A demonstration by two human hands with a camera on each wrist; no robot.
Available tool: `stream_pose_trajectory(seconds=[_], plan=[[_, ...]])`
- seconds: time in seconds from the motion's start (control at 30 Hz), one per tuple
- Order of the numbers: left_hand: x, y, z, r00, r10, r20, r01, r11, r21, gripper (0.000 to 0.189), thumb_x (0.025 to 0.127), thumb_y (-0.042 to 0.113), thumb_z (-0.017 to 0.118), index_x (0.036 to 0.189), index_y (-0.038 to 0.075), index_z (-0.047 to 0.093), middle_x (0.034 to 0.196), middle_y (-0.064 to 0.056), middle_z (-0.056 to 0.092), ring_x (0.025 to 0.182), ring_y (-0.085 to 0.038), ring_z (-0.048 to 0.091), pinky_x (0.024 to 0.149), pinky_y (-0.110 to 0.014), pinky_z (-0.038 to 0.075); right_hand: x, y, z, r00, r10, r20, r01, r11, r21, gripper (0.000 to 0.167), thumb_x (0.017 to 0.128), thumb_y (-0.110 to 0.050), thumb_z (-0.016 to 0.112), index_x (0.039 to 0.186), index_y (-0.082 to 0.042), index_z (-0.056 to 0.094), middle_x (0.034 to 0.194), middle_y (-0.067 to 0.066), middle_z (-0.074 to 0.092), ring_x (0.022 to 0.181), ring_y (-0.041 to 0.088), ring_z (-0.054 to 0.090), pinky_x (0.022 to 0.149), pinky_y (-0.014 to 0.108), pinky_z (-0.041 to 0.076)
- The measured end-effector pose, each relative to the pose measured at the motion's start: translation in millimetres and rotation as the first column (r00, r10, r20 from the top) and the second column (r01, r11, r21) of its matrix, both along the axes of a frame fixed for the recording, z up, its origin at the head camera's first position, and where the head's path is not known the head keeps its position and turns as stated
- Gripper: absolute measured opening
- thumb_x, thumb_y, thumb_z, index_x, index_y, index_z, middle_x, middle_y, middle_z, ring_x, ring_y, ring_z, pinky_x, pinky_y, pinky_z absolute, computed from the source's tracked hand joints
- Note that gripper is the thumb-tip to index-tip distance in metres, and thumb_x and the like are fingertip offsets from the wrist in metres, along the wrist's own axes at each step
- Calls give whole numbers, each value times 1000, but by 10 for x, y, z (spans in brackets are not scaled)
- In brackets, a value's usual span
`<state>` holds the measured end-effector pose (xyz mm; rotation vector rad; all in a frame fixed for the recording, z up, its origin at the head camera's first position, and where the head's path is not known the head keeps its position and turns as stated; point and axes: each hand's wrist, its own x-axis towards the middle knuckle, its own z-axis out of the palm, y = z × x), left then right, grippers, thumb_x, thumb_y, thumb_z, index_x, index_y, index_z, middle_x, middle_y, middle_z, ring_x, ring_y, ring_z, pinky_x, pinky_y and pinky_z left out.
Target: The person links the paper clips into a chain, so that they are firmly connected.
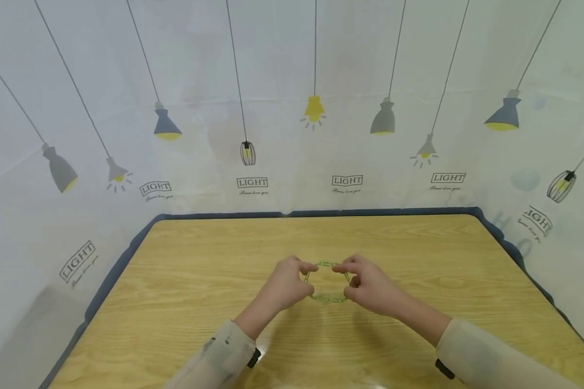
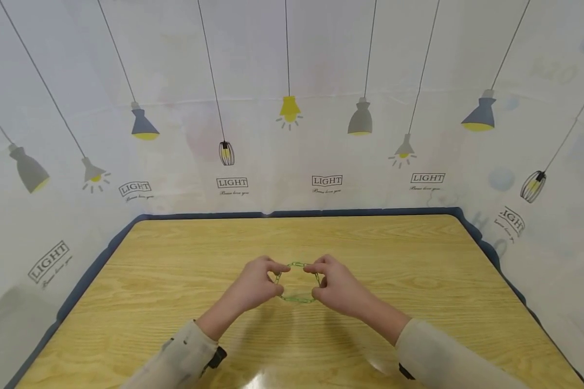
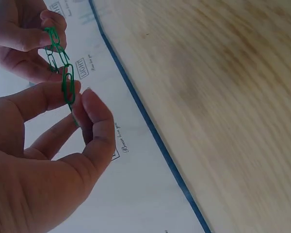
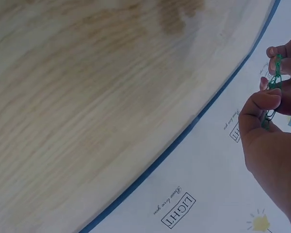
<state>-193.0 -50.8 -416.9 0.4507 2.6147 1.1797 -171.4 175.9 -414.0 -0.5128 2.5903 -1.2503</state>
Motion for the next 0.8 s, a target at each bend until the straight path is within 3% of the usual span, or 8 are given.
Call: stream_pose_trajectory(seconds=[0.1, 0.23, 0.33, 0.43, 0.53, 0.67, 0.8], plan=[[3, 5, -83, 999, -5, 45, 7, 1000, -26, 48, 87, -4, 72, 134, 3, 73, 135, -28, 66, 49, -9, 35, 44, -21, 34, 15, -8, -87, 999, 19, 35, -20, 1000, 14, 50, 96, 6, 62, 146, 5, 59, 137, 23, 52, 62, 12, 41, 57, 24, 42], [43, 10, -216, 992, -40, 117, 43, 999, -29, 46, 84, -7, 71, 130, 1, 74, 131, -29, 70, 52, -8, 43, 46, -21, 36, 43, 21, -196, 994, 60, 88, -61, 998, 14, 49, 93, 7, 62, 142, 8, 60, 138, 25, 52, 65, 12, 49, 57, 24, 45], [65, 15, -305, 988, -78, 131, 84, 995, -45, 47, 80, -9, 71, 126, -3, 74, 127, -27, 71, 55, -9, 47, 46, -20, 39, 69, 32, -256, 988, 81, 134, -83, 997, 9, 51, 89, 9, 63, 140, 9, 61, 142, 25, 53, 66, 13, 52, 57, 22, 47], [70, 28, -348, 986, -114, 118, 124, 989, -82, 47, 78, -8, 74, 124, -3, 75, 125, -26, 72, 56, -10, 48, 49, -21, 42, 83, 26, -314, 986, 75, 146, -84, 995, 59, 51, 85, 9, 69, 136, 7, 66, 138, 22, 57, 73, 15, 53, 60, 23, 48], [59, 37, -363, 986, -135, 98, 146, 982, -123, 45, 78, -5, 78, 123, -1, 76, 124, -25, 73, 63, -12, 56, 54, -23, 47, 66, 7, -381, 990, 56, 128, -73, 989, 125, 51, 81, 7, 74, 131, 3, 70, 131, 18, 62, 90, 22, 59, 72, 30, 52], [10, 38, -367, 988, -141, 65, 151, 969, -198, 43, 80, 0, 81, 122, 8, 78, 121, -16, 73, 77, -16, 59, 65, -29, 50, -11, 8, -461, 997, 60, 53, -70, 976, 207, 51, 77, 3, 75, 128, -1, 72, 131, 20, 66, 115, 35, 64, 92, 49, 58], [-91, -3, -352, 985, -170, 42, 175, 948, -266, 41, 81, 13, 88, 121, 18, 78, 125, -14, 64, 90, -19, 57, 78, -36, 54, -121, 63, -484, 998, 50, 28, -55, 965, 258, 44, 81, -6, 78, 125, -10, 72, 133, 21, 59, 121, 40, 61, 96, 56, 57]])
